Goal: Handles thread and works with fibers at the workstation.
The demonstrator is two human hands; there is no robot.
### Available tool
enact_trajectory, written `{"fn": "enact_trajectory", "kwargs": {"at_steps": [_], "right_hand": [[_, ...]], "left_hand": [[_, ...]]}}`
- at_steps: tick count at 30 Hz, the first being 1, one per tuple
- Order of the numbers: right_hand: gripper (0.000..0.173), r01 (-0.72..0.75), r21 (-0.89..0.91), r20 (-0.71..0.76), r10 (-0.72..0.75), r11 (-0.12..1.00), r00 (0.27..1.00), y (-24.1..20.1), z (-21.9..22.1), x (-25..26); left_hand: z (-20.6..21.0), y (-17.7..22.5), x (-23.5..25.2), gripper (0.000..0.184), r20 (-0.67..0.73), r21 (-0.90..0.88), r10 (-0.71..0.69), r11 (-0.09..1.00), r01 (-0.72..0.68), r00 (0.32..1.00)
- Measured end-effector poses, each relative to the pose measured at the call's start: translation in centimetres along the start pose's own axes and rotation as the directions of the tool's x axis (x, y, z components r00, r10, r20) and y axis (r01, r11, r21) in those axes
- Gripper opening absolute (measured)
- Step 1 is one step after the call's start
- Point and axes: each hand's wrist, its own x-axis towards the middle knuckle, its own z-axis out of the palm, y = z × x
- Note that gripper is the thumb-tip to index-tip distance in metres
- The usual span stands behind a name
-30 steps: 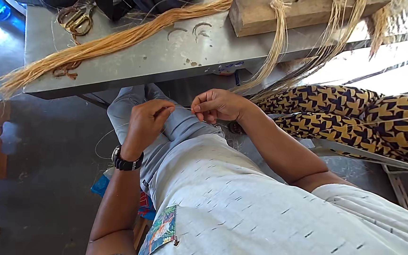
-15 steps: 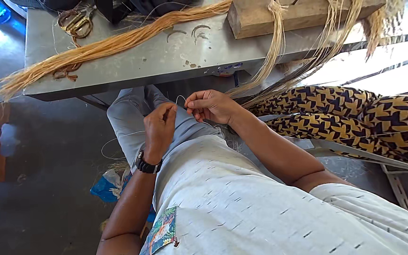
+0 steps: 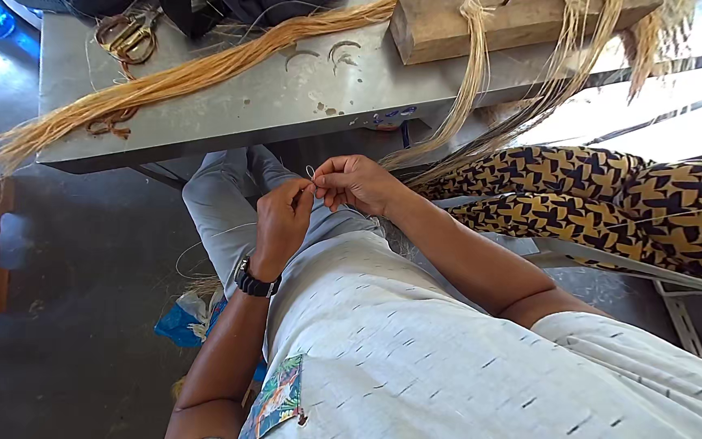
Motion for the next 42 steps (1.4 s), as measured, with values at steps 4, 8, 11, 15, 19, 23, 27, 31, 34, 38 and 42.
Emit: {"fn": "enact_trajectory", "kwargs": {"at_steps": [4,8,11,15,19,23,27,31,34,38,42], "right_hand": [[0.006,0.026,-0.049,-0.006,-0.026,0.998,1.000,0.0,0.1,0.0],[0.005,0.062,-0.127,-0.029,-0.066,0.990,0.997,0.0,0.2,0.0],[0.005,0.074,-0.149,-0.033,-0.080,0.986,0.996,0.0,0.3,-0.1],[0.005,0.069,-0.131,-0.025,-0.073,0.989,0.997,-0.2,0.5,-0.2],[0.011,0.077,-0.097,0.015,-0.076,0.992,0.997,-0.5,0.3,-0.5],[0.015,0.065,-0.065,0.045,-0.062,0.996,0.997,-0.6,0.2,-0.7],[0.007,0.054,-0.047,0.038,-0.052,0.997,0.998,-0.4,0.2,-0.5],[0.007,0.039,-0.013,0.020,-0.038,0.999,0.999,-0.2,0.1,-0.3],[0.008,0.040,0.025,0.014,-0.040,0.999,0.999,-0.1,-0.1,-0.3],[0.009,0.042,0.053,-0.001,-0.042,0.998,0.999,0.0,0.0,-0.2],[0.010,0.041,0.060,-0.020,-0.039,0.997,0.999,0.1,0.0,-0.3]], "left_hand": [[-0.2,0.0,0.1,0.014,0.025,-0.010,0.012,1.000,-0.012,1.000],[-0.5,0.2,0.2,0.012,0.060,-0.051,-0.014,0.999,0.017,0.998],[-0.8,0.3,0.1,0.015,0.072,-0.097,-0.079,0.992,0.086,0.994],[-1.0,0.2,0.2,0.023,0.084,-0.141,-0.131,0.980,0.142,0.988],[-1.2,0.1,0.1,0.023,0.090,-0.164,-0.139,0.975,0.152,0.986],[-1.4,0.3,0.1,0.024,0.098,-0.179,-0.144,0.971,0.159,0.985],[-1.1,0.2,0.1,0.024,0.094,-0.179,-0.146,0.971,0.161,0.985],[-1.0,0.1,0.0,0.022,0.121,-0.220,-0.135,0.962,0.159,0.983],[-1.0,0.0,-0.2,0.015,0.149,-0.264,-0.105,0.954,0.142,0.983],[-0.9,0.0,0.0,0.014,0.153,-0.235,-0.078,0.965,0.113,0.985],[-0.7,-0.2,0.3,0.015,0.152,-0.164,-0.039,0.984,0.064,0.988]]}}
